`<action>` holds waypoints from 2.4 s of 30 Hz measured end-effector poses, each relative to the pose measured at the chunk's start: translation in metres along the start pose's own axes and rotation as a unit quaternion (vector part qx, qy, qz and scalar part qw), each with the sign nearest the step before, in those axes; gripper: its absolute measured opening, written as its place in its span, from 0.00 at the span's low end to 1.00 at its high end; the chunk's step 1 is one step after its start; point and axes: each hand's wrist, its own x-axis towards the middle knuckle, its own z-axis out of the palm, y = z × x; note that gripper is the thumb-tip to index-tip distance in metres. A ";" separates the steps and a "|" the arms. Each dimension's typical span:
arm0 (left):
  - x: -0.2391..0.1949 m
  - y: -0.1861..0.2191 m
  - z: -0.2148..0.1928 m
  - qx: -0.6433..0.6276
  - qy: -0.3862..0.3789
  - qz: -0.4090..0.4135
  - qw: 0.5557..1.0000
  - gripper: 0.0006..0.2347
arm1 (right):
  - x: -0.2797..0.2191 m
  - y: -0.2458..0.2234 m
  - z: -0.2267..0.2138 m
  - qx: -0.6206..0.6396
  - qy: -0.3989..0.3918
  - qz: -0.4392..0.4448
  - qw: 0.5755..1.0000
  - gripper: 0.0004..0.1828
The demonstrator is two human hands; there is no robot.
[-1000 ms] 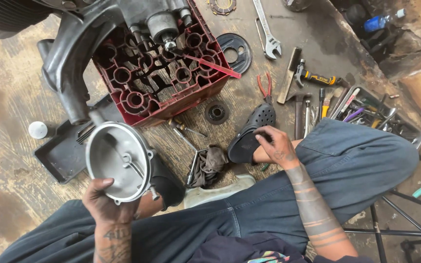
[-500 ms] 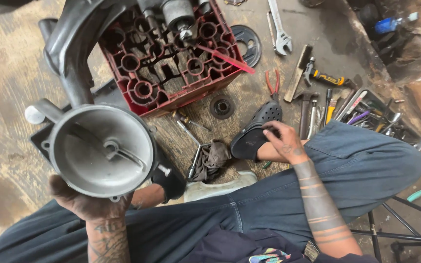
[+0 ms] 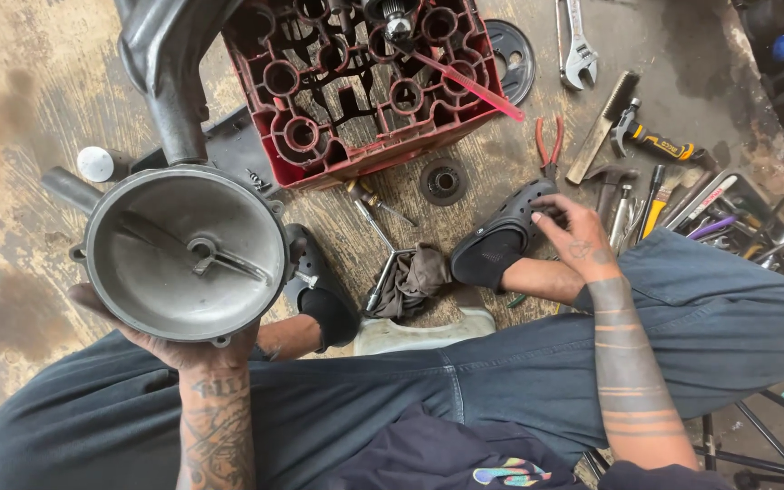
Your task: Cleaning motorcycle engine components using a brush and other tools
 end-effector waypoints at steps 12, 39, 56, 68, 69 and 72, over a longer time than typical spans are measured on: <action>0.008 -0.014 -0.009 -0.008 0.075 -0.071 0.995 0.35 | 0.024 -0.058 -0.006 0.003 0.174 -0.182 0.968 0.13; 0.013 -0.054 0.007 -0.051 0.065 -0.141 0.987 0.36 | 0.038 -0.215 -0.056 -0.141 0.009 -0.251 0.958 0.12; 0.046 -0.084 -0.024 -0.010 0.026 -0.170 0.985 0.34 | 0.031 -0.267 -0.048 -0.049 -0.123 -0.318 0.939 0.17; 0.089 -0.103 -0.008 0.086 -0.065 -0.167 0.980 0.32 | 0.072 -0.202 -0.090 -0.132 0.021 -0.195 0.971 0.17; 0.093 -0.107 -0.007 0.096 -0.072 -0.170 0.978 0.33 | 0.066 -0.211 -0.085 -0.085 -0.034 -0.203 0.975 0.18; 0.113 -0.121 -0.025 0.110 -0.090 -0.174 0.974 0.34 | 0.062 -0.214 -0.076 -0.017 -0.108 -0.242 0.964 0.18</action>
